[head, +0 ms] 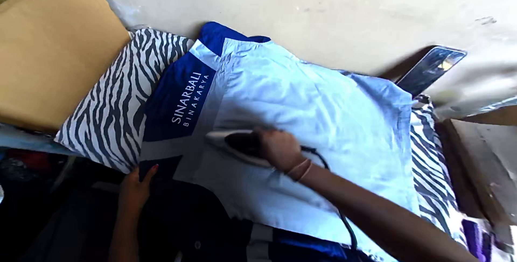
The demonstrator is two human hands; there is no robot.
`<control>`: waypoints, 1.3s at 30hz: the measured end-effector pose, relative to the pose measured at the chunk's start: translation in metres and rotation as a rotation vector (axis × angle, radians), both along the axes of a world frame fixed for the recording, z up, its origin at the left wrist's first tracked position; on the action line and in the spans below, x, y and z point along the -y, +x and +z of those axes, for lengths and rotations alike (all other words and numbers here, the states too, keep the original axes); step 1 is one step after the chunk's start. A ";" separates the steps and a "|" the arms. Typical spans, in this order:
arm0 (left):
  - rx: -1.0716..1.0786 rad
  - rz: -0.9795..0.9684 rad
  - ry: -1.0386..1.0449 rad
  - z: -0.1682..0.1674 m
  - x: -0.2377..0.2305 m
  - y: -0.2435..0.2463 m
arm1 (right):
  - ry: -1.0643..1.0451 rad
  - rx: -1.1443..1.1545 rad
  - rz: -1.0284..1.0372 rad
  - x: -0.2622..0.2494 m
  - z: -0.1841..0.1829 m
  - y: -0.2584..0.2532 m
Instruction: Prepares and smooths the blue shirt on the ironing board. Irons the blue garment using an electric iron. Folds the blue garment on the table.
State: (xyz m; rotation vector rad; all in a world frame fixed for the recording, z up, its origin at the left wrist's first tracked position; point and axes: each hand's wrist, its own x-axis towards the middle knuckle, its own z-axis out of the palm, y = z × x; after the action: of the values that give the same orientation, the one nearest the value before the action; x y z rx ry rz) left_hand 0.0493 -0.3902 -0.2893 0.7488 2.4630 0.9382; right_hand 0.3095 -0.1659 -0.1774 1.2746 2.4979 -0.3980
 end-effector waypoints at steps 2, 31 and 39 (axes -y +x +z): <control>-0.106 -0.048 -0.090 0.001 0.006 -0.007 | 0.118 0.002 -0.180 -0.051 -0.004 0.034; -0.666 -0.750 0.151 -0.028 -0.354 -0.077 | 0.189 -0.050 -0.385 -0.190 0.009 0.000; -0.639 -0.771 0.078 -0.022 -0.354 -0.085 | 0.147 -0.085 -0.474 -0.212 0.007 0.101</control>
State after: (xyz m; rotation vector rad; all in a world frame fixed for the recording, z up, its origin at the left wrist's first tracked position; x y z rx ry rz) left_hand -0.0356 -0.0366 -0.3110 2.0808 2.2397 0.5317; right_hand 0.4108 0.0456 -0.1704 1.9525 2.3065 -0.3843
